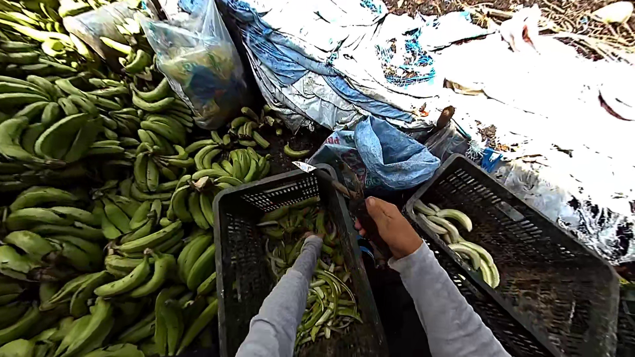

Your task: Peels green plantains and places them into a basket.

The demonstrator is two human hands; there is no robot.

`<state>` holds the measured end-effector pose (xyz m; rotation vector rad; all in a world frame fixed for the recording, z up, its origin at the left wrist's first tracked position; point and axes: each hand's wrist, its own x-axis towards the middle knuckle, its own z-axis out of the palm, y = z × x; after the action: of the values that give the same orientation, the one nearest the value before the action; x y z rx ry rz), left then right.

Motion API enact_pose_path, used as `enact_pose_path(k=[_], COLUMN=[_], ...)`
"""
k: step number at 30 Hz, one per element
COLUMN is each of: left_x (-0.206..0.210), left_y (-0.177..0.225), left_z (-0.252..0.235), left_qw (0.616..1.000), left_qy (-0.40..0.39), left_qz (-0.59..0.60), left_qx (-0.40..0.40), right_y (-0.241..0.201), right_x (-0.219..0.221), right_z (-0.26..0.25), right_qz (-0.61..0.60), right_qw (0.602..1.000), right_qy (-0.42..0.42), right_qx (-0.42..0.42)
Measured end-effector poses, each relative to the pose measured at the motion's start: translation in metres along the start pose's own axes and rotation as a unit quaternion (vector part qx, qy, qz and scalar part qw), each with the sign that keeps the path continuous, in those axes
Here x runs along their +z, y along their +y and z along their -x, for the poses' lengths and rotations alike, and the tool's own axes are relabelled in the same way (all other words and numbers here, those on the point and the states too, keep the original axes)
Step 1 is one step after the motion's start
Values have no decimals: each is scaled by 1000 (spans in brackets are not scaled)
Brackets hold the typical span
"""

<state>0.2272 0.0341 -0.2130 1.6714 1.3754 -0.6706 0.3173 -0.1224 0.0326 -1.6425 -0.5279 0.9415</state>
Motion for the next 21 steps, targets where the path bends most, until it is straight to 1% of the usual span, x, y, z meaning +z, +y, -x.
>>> enact_pose_path(k=[2,4,6,7,8,10,11,13,14,15,17,18,19,21], left_x=[29,57,80,84,82,70,61,33,18,5,-21,-35,-48,-74], left_y=[13,13,9,7,6,0,-6,-20,-32,-44,-66,-77,-87,-111], left_z=[-31,-74,-116,-123,-116,-86,-67,-13,10,30,68,90,110,150], left_qw=[996,995,988,987,987,986,983,971,958,936,873,851,841,834], left_qy=[9,70,104,109,115,132,134,116,109,104,94,91,96,100], left_qz=[-83,-37,-11,4,29,94,125,179,214,265,390,427,447,478], left_qx=[-16,-56,-112,-120,-110,-48,-1,104,157,206,280,292,290,257], right_y=[0,-1,-2,-1,0,4,5,7,8,10,12,13,14,21], right_x=[0,-1,0,2,4,6,7,7,8,11,21,30,42,75], right_z=[-2,-2,-2,-3,-5,-8,-10,-13,-15,-16,-18,-17,-13,2], right_qz=[-7,8,4,-5,-13,-13,0,62,98,127,190,246,301,379], right_qw=[1000,999,999,999,999,997,997,994,991,987,979,967,952,920], right_qy=[-15,-29,-25,-17,-11,-1,2,9,11,13,-2,-15,-39,-102], right_qx=[-8,-15,-32,-39,-48,-70,-79,-91,-96,-98,-78,-60,-42,-18])
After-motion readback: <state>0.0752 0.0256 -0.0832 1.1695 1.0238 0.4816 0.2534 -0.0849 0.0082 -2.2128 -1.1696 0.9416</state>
